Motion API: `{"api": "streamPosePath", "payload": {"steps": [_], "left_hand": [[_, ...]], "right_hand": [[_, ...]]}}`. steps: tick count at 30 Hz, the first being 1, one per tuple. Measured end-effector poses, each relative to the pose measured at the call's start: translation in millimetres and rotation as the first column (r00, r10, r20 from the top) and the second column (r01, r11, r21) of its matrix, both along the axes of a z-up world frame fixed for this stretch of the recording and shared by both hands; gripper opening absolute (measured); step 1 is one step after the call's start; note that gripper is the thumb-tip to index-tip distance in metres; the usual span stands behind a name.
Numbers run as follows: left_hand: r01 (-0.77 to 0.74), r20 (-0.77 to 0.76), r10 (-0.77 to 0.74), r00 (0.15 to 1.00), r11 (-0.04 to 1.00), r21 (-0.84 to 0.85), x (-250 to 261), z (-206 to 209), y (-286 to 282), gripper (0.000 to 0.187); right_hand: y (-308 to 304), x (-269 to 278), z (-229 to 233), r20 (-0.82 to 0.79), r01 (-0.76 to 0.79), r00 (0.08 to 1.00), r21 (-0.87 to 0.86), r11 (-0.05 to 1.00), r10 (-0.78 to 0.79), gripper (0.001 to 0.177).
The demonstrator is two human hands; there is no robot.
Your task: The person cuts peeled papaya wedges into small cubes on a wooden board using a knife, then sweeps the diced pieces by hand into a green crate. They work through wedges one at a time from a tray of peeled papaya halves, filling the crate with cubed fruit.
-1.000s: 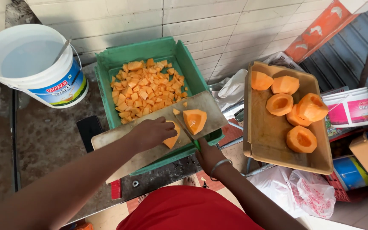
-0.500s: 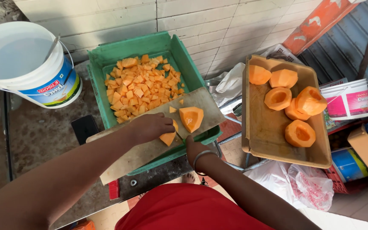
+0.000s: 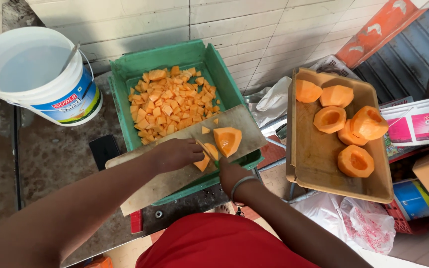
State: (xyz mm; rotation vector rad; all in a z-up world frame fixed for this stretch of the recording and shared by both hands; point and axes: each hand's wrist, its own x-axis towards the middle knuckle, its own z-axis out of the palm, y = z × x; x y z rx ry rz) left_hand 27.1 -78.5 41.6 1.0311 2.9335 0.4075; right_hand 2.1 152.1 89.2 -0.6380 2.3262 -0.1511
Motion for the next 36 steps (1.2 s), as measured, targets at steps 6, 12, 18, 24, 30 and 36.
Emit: {"api": "streamPosePath", "payload": {"steps": [6, 12, 18, 24, 30, 36], "left_hand": [[-0.006, 0.001, 0.006, 1.000, 0.997, -0.074, 2, -14, -6, 0.010], [-0.013, -0.117, 0.005, 0.993, 0.997, -0.073, 4, -47, -13, 0.007], [-0.144, -0.165, 0.130, 0.978, 0.987, -0.077, 12, -46, -11, 0.009], [-0.207, -0.187, 0.202, 0.961, 0.978, -0.009, 24, -50, -9, 0.008], [-0.311, -0.102, 0.315, 0.943, 0.949, 0.055, 26, -45, -12, 0.009], [-0.713, -0.126, 0.912, 0.391, 0.386, 0.585, 109, -25, -37, 0.040]], "right_hand": [[-1, 1, -34, -0.007, -0.076, 0.997, -0.001, 0.997, 0.076, 0.032], [1, 0, -83, -0.052, 0.002, 0.999, -0.005, 1.000, -0.003, 0.029], [-4, -3, -35, 0.004, -0.089, 0.996, 0.057, 0.994, 0.089, 0.035], [-13, -2, -79, 0.007, -0.052, 0.999, 0.030, 0.998, 0.052, 0.045], [-1, 2, -69, -0.061, -0.059, 0.997, -0.050, 0.997, 0.056, 0.024], [28, -66, -62, -0.240, 0.040, 0.956, -0.474, 0.879, -0.172, 0.025]]}}
